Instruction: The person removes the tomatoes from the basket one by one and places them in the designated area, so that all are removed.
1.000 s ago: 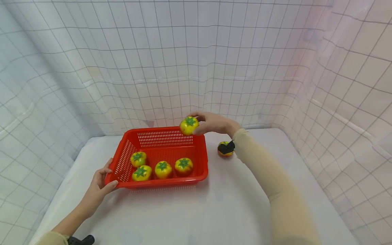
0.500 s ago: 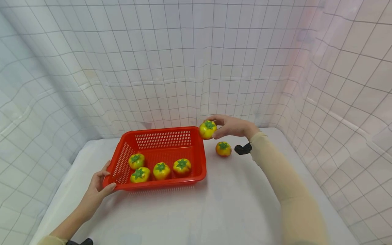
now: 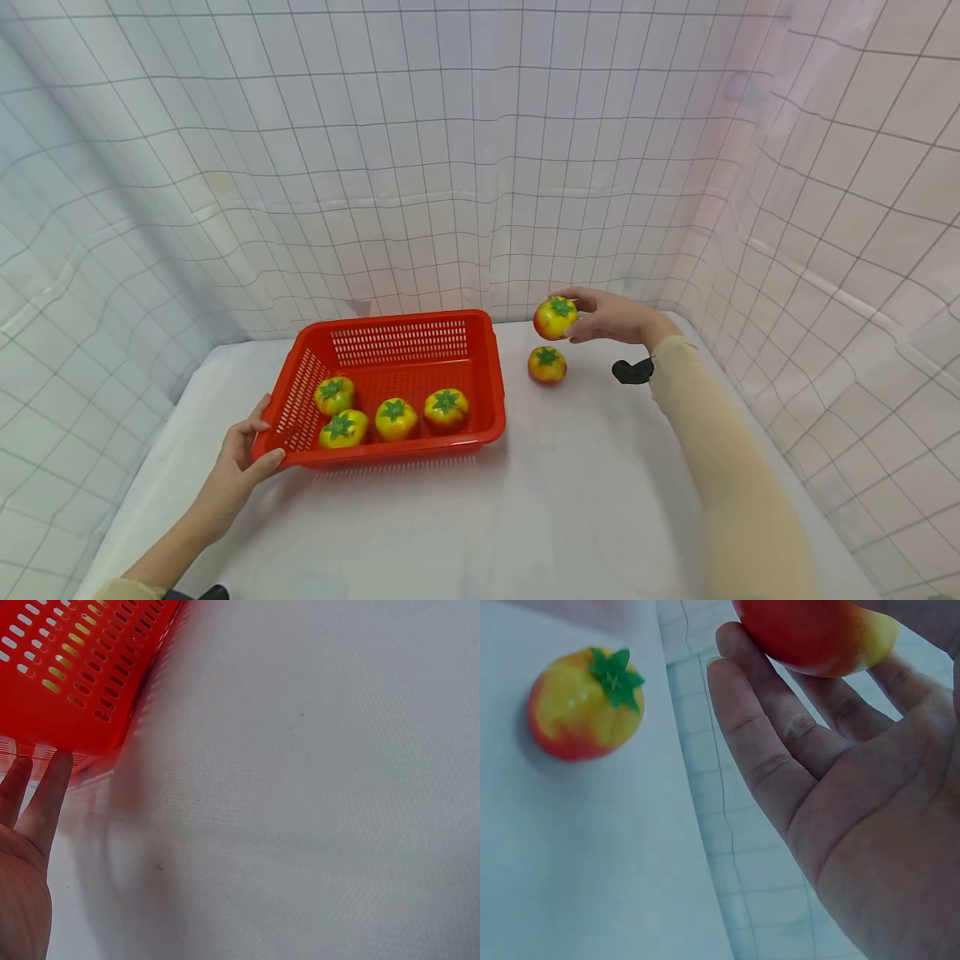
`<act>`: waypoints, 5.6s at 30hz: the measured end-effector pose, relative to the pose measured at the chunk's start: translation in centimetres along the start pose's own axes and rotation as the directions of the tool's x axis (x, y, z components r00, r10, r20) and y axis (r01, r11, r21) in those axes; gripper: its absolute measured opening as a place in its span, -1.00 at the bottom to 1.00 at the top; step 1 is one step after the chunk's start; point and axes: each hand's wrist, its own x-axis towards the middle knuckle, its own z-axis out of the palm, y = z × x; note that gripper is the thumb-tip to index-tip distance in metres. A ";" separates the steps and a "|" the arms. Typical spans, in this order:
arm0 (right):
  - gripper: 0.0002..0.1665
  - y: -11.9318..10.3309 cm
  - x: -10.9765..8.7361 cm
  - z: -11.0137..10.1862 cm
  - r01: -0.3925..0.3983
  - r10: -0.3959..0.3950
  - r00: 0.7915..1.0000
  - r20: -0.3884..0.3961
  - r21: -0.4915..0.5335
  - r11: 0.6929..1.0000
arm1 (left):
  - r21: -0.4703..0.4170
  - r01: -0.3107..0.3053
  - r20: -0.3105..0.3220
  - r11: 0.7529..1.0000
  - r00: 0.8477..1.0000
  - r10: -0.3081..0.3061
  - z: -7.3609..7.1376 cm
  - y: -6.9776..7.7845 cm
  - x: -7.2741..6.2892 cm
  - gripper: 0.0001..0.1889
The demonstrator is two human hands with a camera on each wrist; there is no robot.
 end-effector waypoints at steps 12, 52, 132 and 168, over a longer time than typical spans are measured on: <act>-0.10 3.9 -1.7 -1.7 -0.029 0.038 0.997 -0.066 0.124 0.992 | 0.014 0.009 -0.003 1.000 1.000 -0.009 -0.2 -0.3 0.2 -0.56; -0.03 11.0 -1.9 -0.2 -0.230 0.233 0.964 -0.129 0.035 0.972 | 0.035 0.019 -0.016 0.999 1.000 -0.018 0.2 0.1 -0.2 -0.54; -0.18 6.0 -5.7 -1.7 -0.018 -0.007 0.963 -0.271 -0.089 0.996 | 0.027 0.031 -0.023 0.999 0.999 -0.030 0.3 0.3 0.0 -0.55; -0.15 -5.3 1.8 9.4 0.134 -0.137 0.991 0.006 -0.255 0.958 | 0.055 0.039 -0.028 0.998 0.999 -0.038 0.2 0.3 -0.1 -0.55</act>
